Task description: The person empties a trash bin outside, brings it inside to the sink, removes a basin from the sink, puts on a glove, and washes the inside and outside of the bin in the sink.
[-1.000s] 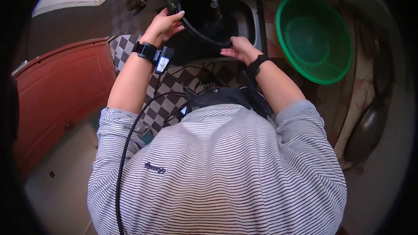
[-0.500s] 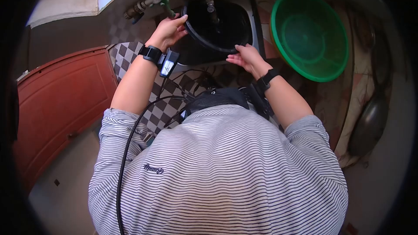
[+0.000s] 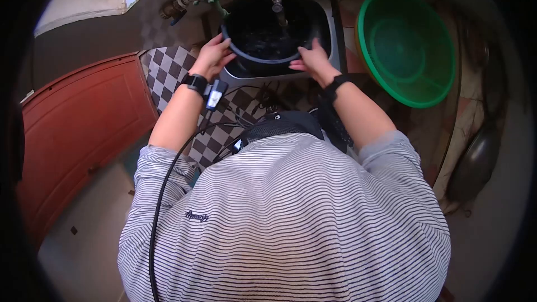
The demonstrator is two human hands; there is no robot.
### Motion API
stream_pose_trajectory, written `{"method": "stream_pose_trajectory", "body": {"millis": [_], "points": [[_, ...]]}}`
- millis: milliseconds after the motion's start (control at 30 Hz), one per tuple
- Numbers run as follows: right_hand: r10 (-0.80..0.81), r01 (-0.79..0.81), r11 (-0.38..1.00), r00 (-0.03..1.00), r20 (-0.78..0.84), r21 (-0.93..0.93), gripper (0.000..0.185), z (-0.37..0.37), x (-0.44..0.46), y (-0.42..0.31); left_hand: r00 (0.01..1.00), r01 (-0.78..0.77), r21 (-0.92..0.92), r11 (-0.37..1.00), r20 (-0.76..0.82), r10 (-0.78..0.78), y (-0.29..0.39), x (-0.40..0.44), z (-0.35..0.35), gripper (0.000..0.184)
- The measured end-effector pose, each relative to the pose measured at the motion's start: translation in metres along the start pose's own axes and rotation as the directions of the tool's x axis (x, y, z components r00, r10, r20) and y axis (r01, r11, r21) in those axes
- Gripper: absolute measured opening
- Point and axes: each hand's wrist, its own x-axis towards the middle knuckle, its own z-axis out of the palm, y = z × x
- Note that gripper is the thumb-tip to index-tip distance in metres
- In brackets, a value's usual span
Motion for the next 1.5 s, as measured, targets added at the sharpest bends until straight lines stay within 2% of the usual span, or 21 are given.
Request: {"method": "stream_pose_trajectory", "body": {"millis": [133, 233, 367, 433, 533, 567, 633, 733, 833, 900, 933, 967, 1033, 1067, 1100, 1167, 1200, 1267, 1367, 1433, 1500], "points": [[0.01, -0.01, 1.0, 1.0, 0.012, -0.007, 0.078, 0.008, 0.002, 0.005, 1.0, 0.021, -0.035, 0.999, 0.004, -0.021, 0.002, -0.006, -0.014, 0.034], [0.004, -0.002, 0.999, 0.998, 0.06, -0.035, 0.077, -0.023, 0.014, 0.011, 0.991, 0.004, 0.046, 0.999, 0.135, -0.01, -0.005, 0.001, 0.018, 0.032], [0.015, -0.017, 0.999, 0.999, 0.051, 0.039, 0.077, 0.013, 0.013, 0.01, 0.998, -0.003, 0.061, 0.998, -0.068, 0.007, 0.006, -0.008, -0.012, 0.034], [-0.03, 0.032, 0.999, 0.998, 0.062, -0.037, 0.077, 0.031, 0.012, 0.005, 1.0, 0.0, -0.029, 1.0, 0.017, 0.0, 0.012, -0.008, -0.028, 0.036], [0.094, -0.094, 0.995, 0.996, 0.0, -0.016, 0.065, 0.0, -0.014, 0.001, 0.996, 0.001, 0.055, 0.998, 0.093, -0.006, 0.003, -0.01, -0.002, 0.035], [0.006, -0.005, 1.0, 0.999, 0.049, -0.026, 0.06, -0.025, 0.002, 0.022, 0.989, -0.03, 0.115, 0.993, 0.148, 0.013, 0.001, -0.004, 0.014, 0.033], [0.073, -0.073, 0.997, 0.997, -0.001, 0.022, 0.065, -0.036, -0.005, 0.022, 0.981, -0.004, 0.109, 0.994, 0.192, -0.017, -0.001, -0.005, 0.034, 0.033], [0.073, -0.073, 0.997, 0.997, 0.003, 0.023, 0.071, 0.002, -0.003, 0.014, 0.997, 0.007, 0.088, 0.996, 0.07, -0.013, 0.002, 0.002, -0.003, 0.032], [0.018, -0.017, 0.999, 1.0, 0.023, -0.044, 0.075, 0.025, 0.008, 0.005, 0.998, 0.059, 0.001, 0.998, 0.033, -0.059, 0.009, -0.009, -0.023, 0.032], [0.098, -0.095, 0.993, 0.994, 0.037, -0.069, 0.076, 0.004, 0.012, 0.004, 0.997, 0.033, -0.012, 0.999, 0.066, -0.032, -0.003, 0.001, -0.019, 0.032], [0.132, -0.113, 0.983, 0.982, 0.135, -0.144, 0.075, -0.018, 0.021, 0.009, 0.994, 0.01, 0.034, 0.999, 0.107, -0.013, -0.009, 0.006, -0.01, 0.033], [0.154, -0.14, 0.947, 0.988, 0.025, -0.288, 0.072, -0.028, 0.014, 0.003, 0.994, 0.019, 0.075, 0.997, 0.108, -0.027, -0.01, 0.008, -0.001, 0.035], [-0.156, 0.034, 0.641, 0.984, -0.086, -0.767, 0.066, -0.033, -0.001, -0.03, 0.994, 0.0, 0.078, 0.997, 0.112, -0.009, -0.012, 0.008, -0.002, 0.038], [-0.52, 0.295, 0.374, 0.852, 0.065, -0.879, 0.062, -0.034, 0.009, -0.039, 0.994, 0.005, 0.077, 0.997, 0.11, -0.013, -0.013, 0.005, -0.005, 0.038], [-0.762, 0.44, 0.011, 0.586, 0.278, -0.898, 0.06, -0.034, 0.019, -0.05, 0.995, 0.012, 0.086, 0.996, 0.102, -0.021, -0.01, 0.001, -0.01, 0.039], [-0.793, 0.51, -0.237, 0.39, 0.467, -0.827, 0.046, 0.012, -0.004, -0.097, 0.995, 0.012, 0.097, 0.995, 0.094, -0.021, -0.004, -0.003, -0.012, 0.039], [-0.795, 0.51, -0.238, 0.386, 0.468, -0.826, 0.046, 0.028, -0.003, -0.108, 0.993, 0.024, 0.051, 0.998, 0.111, -0.029, -0.003, -0.005, -0.012, 0.039], [-0.539, 0.425, -0.579, 0.44, 0.718, -0.695, 0.024, 0.049, 0.015, -0.127, 0.991, 0.033, 0.009, 0.999, 0.127, -0.034, 0.001, -0.005, -0.008, 0.039], [-0.414, 0.304, -0.75, 0.477, 0.775, -0.587, 0.011, 0.057, 0.035, -0.124, 0.99, -0.05, -0.012, 0.999, 0.129, 0.051, 0.0, -0.002, -0.004, 0.039], [-0.432, 0.358, -0.715, 0.449, 0.782, -0.601, 0.01, 0.056, 0.028, -0.133, 0.99, -0.062, -0.017, 0.998, 0.122, 0.064, 0.016, -0.012, 0.001, 0.04], [-0.268, 0.316, -0.831, 0.495, 0.827, -0.458, 0.016, 0.058, 0.028, -0.131, 0.993, -0.067, 0.01, 0.998, 0.098, 0.066, 0.025, -0.024, 0.003, 0.037]]}}
